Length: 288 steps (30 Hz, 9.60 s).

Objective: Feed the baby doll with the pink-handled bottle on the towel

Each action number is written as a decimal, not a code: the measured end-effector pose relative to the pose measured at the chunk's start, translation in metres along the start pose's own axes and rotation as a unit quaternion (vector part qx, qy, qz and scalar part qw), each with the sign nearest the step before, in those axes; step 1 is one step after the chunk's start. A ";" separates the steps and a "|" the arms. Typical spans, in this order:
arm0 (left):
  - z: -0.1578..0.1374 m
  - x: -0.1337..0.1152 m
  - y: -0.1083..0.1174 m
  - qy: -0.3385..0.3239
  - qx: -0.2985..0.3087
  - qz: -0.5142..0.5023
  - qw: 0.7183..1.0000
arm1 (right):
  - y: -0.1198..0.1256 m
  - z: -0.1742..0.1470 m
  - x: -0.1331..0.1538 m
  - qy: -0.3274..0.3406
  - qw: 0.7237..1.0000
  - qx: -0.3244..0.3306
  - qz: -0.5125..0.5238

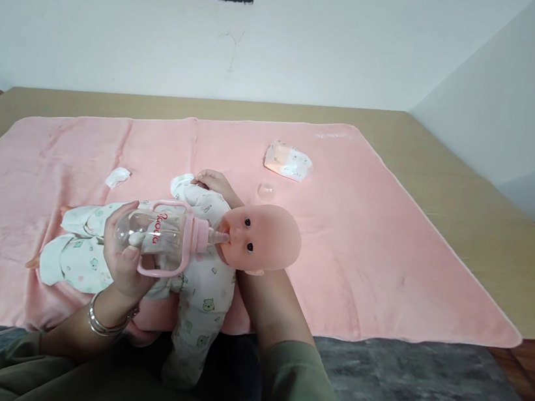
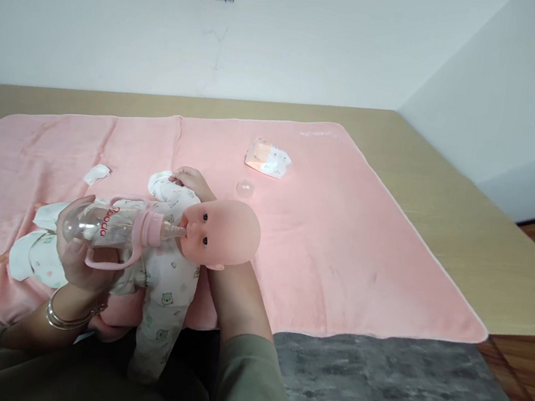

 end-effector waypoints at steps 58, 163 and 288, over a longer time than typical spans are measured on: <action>-0.001 -0.002 -0.002 0.017 0.001 -0.001 1.000 | 0.003 0.010 -0.002 -0.059 0.992 0.071 0.086; -0.001 -0.003 -0.002 0.009 0.003 0.014 1.000 | 0.003 0.018 -0.006 -0.067 0.992 0.063 0.091; -0.002 -0.002 -0.002 0.021 -0.017 0.033 0.999 | 0.012 0.000 0.006 0.051 0.992 0.089 -0.069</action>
Point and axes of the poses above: each hand's wrist, its own z-axis towards the middle knuckle, its own y-axis out of the back of the hand, x = y × z, the point moved 3 cm from there along z, towards the middle knuckle, and after that the axes turned 12 degrees about -x, right-handed, at the moved point
